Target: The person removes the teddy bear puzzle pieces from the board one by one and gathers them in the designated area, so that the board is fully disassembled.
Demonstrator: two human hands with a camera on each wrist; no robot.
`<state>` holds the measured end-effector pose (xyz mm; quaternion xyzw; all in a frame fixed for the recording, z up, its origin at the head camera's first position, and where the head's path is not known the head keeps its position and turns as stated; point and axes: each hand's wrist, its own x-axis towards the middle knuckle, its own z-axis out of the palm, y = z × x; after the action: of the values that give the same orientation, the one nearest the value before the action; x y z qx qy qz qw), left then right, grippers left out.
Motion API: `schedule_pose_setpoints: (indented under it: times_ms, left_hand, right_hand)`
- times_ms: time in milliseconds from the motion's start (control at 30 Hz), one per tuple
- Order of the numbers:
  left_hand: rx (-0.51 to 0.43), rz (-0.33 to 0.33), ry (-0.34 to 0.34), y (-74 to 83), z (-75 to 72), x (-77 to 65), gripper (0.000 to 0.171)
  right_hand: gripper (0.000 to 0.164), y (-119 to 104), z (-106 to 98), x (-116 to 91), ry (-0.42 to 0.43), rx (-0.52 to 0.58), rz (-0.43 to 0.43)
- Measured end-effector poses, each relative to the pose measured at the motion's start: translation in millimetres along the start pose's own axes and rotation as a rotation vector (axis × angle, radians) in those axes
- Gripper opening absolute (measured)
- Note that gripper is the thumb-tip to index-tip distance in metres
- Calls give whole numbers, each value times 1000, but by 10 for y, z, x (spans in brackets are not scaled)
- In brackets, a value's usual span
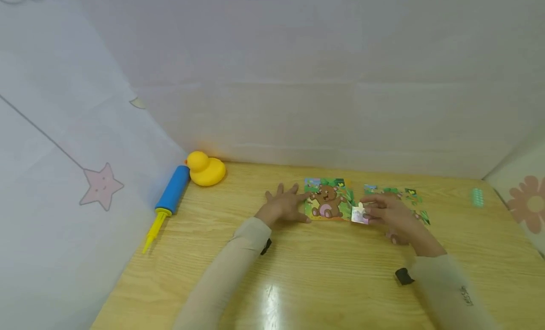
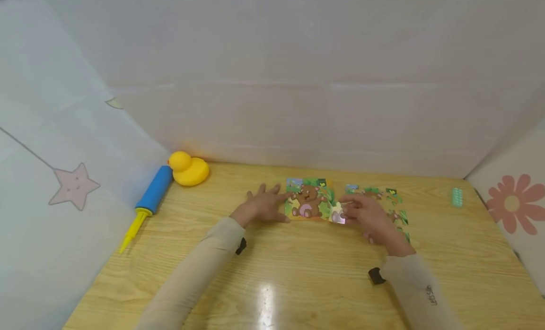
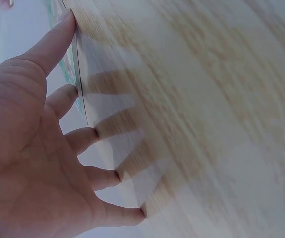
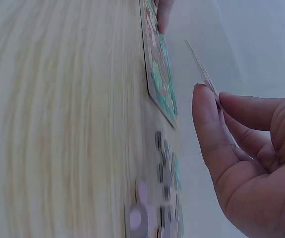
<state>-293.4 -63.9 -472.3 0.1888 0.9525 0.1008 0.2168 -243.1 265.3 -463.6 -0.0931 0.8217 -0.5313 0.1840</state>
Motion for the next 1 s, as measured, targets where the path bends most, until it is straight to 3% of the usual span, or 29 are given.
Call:
schedule_pose_setpoints:
  times_ms: [167,333,467,700,1000]
  left_hand:
    - [-9,13,-1,-2,-19,-7,88]
    - [-21,11,-1,-9,-3,3,88]
    - [-15,2,-5,-20,21,20,89]
    - [-20,11,-5,-28,30,20,89]
    - [-32,12,-4,-16,-3,-15,87]
  right_hand:
    - [50,41,-106,-151,29,-3,114]
    - [52,80,-133,-245,14,9,161]
    - [51,121,-112,-293,-8,-6,156]
    - [44,169,-76,-306,35,-98,167]
    - [43,204,-88,-306,29,-202,119]
